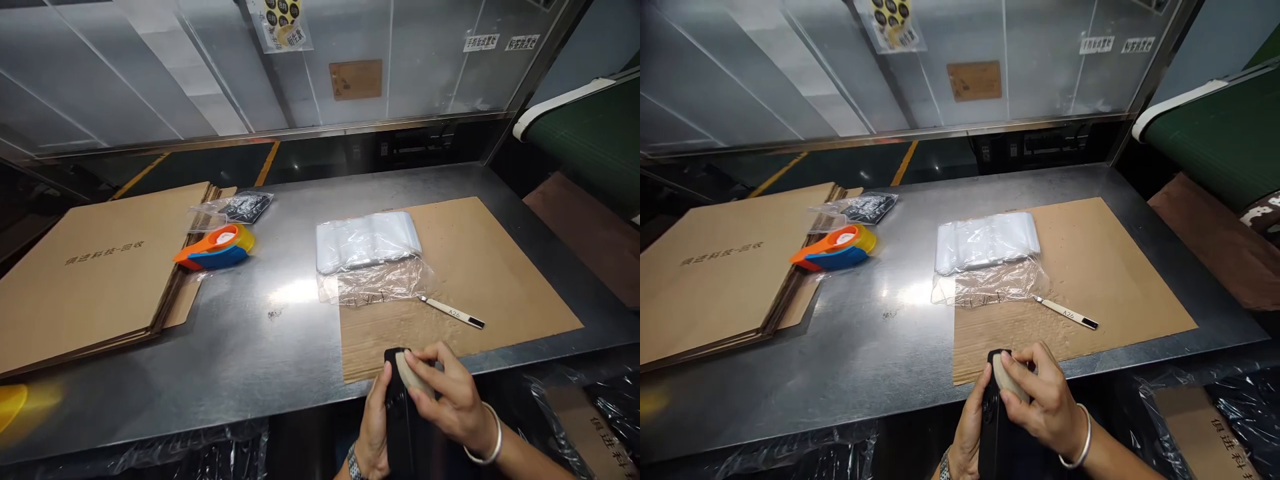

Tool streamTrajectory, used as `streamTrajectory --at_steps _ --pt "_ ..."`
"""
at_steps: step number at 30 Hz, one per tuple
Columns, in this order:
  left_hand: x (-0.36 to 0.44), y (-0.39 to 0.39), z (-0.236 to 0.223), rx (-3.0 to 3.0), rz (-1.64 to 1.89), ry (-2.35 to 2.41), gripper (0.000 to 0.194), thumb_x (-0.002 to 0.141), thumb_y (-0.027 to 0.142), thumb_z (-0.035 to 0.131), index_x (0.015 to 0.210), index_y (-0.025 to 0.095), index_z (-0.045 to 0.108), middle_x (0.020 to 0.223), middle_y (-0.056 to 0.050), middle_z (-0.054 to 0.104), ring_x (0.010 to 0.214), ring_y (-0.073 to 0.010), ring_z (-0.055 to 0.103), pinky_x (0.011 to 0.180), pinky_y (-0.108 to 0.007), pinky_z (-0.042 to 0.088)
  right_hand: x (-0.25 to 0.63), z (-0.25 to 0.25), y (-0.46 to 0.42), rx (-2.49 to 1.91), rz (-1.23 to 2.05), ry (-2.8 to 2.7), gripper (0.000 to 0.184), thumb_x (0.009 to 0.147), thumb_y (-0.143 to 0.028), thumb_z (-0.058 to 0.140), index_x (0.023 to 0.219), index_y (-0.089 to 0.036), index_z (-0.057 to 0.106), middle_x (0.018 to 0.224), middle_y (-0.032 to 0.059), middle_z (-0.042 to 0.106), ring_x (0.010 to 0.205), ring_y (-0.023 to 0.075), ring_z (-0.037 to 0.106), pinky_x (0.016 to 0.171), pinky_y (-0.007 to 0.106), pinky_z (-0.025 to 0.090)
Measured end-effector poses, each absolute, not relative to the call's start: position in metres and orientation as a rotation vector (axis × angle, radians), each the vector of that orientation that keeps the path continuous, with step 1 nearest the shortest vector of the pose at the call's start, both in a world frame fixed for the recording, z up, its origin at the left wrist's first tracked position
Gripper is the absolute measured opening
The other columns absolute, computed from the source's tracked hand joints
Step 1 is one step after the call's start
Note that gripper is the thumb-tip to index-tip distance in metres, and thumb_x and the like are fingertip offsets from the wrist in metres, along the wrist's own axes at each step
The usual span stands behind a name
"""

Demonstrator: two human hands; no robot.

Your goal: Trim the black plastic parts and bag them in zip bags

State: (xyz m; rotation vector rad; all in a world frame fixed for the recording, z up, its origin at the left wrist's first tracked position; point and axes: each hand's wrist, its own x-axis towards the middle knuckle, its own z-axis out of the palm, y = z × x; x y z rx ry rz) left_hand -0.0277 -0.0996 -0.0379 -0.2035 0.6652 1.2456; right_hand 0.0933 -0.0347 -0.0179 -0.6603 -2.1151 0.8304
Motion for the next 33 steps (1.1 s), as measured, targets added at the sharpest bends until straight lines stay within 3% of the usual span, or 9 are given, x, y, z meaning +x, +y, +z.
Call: streamTrajectory --at_steps 5,11,18,22,26,33 --pt "-0.023 -0.105 -0.032 -0.118 1.312 0.828 0.024 0.073 0.032 0.064 0.091 0.017 0.066 0.088 -0.007 0.067 0.091 -0.0251 0.060 0.087 -0.039 0.042 0.087 -0.021 -0.003 -0.842 1.104 -1.959 0.034 0.083 -0.024 0.055 0.117 -0.021 0.058 0.091 0.0057 0.053 0.085 0.0172 0.053 0.075 0.033 0.048" --pt "-0.033 -0.111 -0.034 0.440 1.459 1.142 0.037 0.065 0.034 0.070 0.099 0.019 0.066 0.099 -0.008 0.066 0.097 -0.0267 0.056 0.091 -0.036 0.037 0.101 -0.015 0.006 -0.849 1.365 -1.866 0.032 0.084 -0.031 0.054 0.113 -0.021 0.061 0.089 0.0046 0.053 0.080 0.0161 0.052 0.067 0.029 0.046" --pt "-0.044 -0.108 -0.024 1.043 1.362 1.300 0.028 0.072 0.021 0.063 0.100 0.022 0.068 0.079 -0.008 0.064 0.074 -0.0229 0.054 0.070 -0.033 0.041 0.108 0.022 -0.015 -0.551 1.198 -2.267 0.045 0.078 -0.014 0.053 0.123 -0.020 0.052 0.091 0.0071 0.048 0.083 0.0184 0.049 0.070 0.034 0.046" --pt "-0.038 -0.110 -0.019 1.122 1.386 1.268 0.015 0.069 0.016 0.064 0.081 0.021 0.072 0.067 -0.007 0.060 0.064 -0.0211 0.050 0.061 -0.031 0.039 0.103 0.029 -0.015 -0.384 1.140 -2.428 0.041 0.076 -0.015 0.052 0.117 -0.015 0.055 0.087 0.0074 0.046 0.079 0.0182 0.047 0.065 0.033 0.046" --pt "-0.034 -0.116 -0.024 0.958 1.540 1.367 0.023 0.066 0.014 0.067 0.087 0.021 0.072 0.066 -0.008 0.062 0.063 -0.0215 0.051 0.064 -0.033 0.039 0.107 0.026 -0.010 -0.391 1.168 -2.433 0.038 0.078 -0.016 0.051 0.116 -0.017 0.055 0.086 0.0059 0.045 0.077 0.0165 0.047 0.064 0.030 0.045" --pt "-0.038 -0.118 -0.040 1.181 1.463 1.294 0.034 0.067 0.011 0.065 0.099 0.022 0.069 0.071 -0.008 0.064 0.066 -0.0225 0.053 0.067 -0.034 0.041 0.110 0.024 -0.014 -0.406 1.082 -2.472 0.042 0.078 -0.016 0.052 0.119 -0.013 0.054 0.086 0.0075 0.047 0.077 0.0177 0.047 0.065 0.032 0.045"
